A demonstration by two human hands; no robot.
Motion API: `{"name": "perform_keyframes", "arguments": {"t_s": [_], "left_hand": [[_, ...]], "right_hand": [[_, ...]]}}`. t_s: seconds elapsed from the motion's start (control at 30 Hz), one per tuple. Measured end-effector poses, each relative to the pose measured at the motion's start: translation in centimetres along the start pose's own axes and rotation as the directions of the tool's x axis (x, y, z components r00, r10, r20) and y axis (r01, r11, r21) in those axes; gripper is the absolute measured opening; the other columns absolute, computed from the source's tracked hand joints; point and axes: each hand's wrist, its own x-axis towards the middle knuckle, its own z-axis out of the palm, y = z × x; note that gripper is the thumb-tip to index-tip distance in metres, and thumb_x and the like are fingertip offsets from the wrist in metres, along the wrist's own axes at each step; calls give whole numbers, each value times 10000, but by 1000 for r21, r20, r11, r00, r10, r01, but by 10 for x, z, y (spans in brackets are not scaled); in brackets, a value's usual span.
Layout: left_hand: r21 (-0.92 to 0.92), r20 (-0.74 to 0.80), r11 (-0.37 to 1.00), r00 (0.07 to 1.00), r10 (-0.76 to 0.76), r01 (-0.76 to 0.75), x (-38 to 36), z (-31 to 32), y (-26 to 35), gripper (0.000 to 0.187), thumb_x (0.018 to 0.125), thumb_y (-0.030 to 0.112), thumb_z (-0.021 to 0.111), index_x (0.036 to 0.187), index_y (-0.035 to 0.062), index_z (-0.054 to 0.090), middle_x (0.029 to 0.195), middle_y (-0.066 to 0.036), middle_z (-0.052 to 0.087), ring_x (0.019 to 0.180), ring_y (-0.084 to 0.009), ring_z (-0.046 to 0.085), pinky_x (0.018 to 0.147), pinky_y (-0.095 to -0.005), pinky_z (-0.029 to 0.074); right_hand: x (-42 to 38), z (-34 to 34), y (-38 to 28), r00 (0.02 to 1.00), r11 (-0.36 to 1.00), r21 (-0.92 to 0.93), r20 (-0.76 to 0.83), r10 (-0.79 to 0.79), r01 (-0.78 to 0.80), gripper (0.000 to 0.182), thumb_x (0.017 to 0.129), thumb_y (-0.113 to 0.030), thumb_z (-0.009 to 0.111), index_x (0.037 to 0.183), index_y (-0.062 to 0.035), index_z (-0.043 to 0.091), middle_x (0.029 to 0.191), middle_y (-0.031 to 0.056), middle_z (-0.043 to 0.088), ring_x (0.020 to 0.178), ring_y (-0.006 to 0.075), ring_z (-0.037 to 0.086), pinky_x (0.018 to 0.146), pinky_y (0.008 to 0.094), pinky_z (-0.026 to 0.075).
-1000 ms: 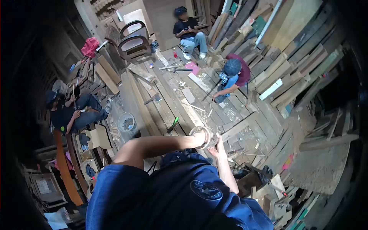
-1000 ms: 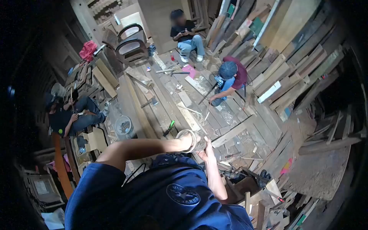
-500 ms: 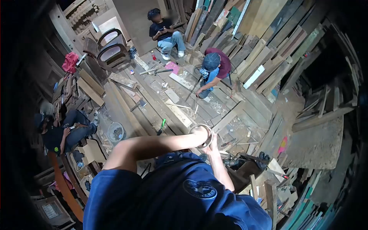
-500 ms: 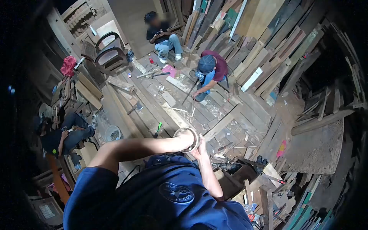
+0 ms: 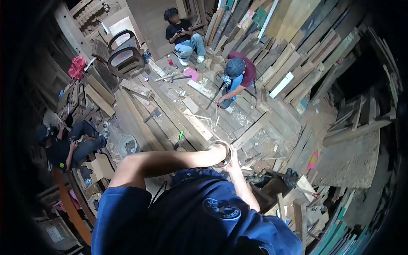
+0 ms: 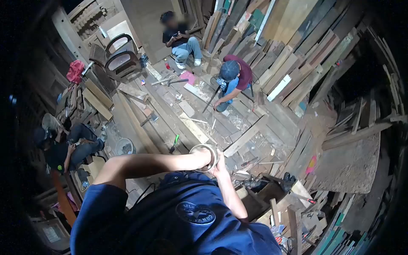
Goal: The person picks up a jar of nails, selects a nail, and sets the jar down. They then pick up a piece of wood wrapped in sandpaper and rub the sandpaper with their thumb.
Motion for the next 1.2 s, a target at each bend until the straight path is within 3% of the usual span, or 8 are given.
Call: {"name": "perform_keyframes", "arguments": {"t_s": [0.13, 0.3, 0.53, 0.77, 0.8, 0.9, 0.93, 1.2], "left_hand": [[153, -22, 988, 1000, -16, 19, -33, -18, 8, 237, 854, 182, 615, 990, 5, 694, 991, -192, 698, 910, -297, 707, 753, -399, 575], [436, -205, 863, 906, 370, -254, -80, -49, 10, 157, 780, 120, 648, 894, 14, 667, 850, -147, 692, 737, -269, 694, 643, -362, 557], [-128, -432, 835, 788, 439, -536, -125, -99, 22, 201, 832, 39, 524, 1003, -65, 541, 905, -264, 580, 855, -457, 579, 710, -474, 475], [-43, -415, 624, 582, 699, -780, -109, -119, -9, 141, 796, 22, 583, 936, 8, 601, 893, -203, 573, 845, -390, 584, 716, -426, 476], [-97, -457, 596, 567, 685, -797, -104, -120, -9, 130, 814, 67, 635, 938, 35, 617, 869, -138, 609, 721, -282, 594, 632, -357, 467], [-518, -183, 588, 752, 634, -622, -105, -147, -9, 185, 883, 107, 613, 1021, -17, 600, 818, -81, 637, 671, -138, 584, 594, -269, 457], [-827, 30, 494, 858, 513, -267, -116, -161, -1, 230, 886, 151, 646, 1046, -12, 617, 861, -4, 645, 661, -16, 485, 551, -186, 385], [-864, 86, 458, 836, 543, -209, -122, -189, 9, 284, 872, 120, 645, 1115, -23, 614, 811, 9, 647, 548, 5, 375, 484, -167, 255]], "right_hand": [[-2, 12, -4, 998, 998, 60, 47, -29, 26, 617, 941, -513, 480, 1281, -3, 551, 1222, 177, 635, 1070, 303, 654, 871, 449, 570], [9, 4, -6, 971, 988, 155, 237, -42, 5, 534, 935, -489, 530, 1188, -25, 608, 1091, 136, 679, 981, 256, 677, 856, 438, 571], [-18, 39, -14, 975, 978, 203, 200, -96, 54, 495, 966, -443, 488, 1174, -11, 614, 1007, 146, 706, 863, 261, 706, 745, 416, 604], [-34, 57, -19, 956, 941, 323, 230, -183, 102, 440, 975, -378, 499, 1183, -7, 614, 1051, 144, 707, 892, 258, 707, 759, 411, 601], [-38, 68, -19, 960, 931, 329, 175, -221, 154, 441, 977, -377, 494, 1189, -8, 611, 1067, 145, 703, 902, 255, 706, 772, 416, 598], [-45, 75, -20, 949, 929, 323, 191, -251, 181, 478, 977, -404, 476, 1226, -11, 584, 1103, 159, 685, 928, 263, 700, 801, 427, 592], [-45, 70, -21, 936, 938, 319, 271, -226, 134, 503, 975, -425, 469, 1245, -12, 568, 1113, 166, 677, 937, 269, 697, 808, 428, 591], [-59, 87, -21, 903, 915, 287, 240, -355, 284, 546, 973, -460, 455, 1307, -34, 532, 1158, 156, 658, 1030, 285, 661, 903, 476, 542]]}}
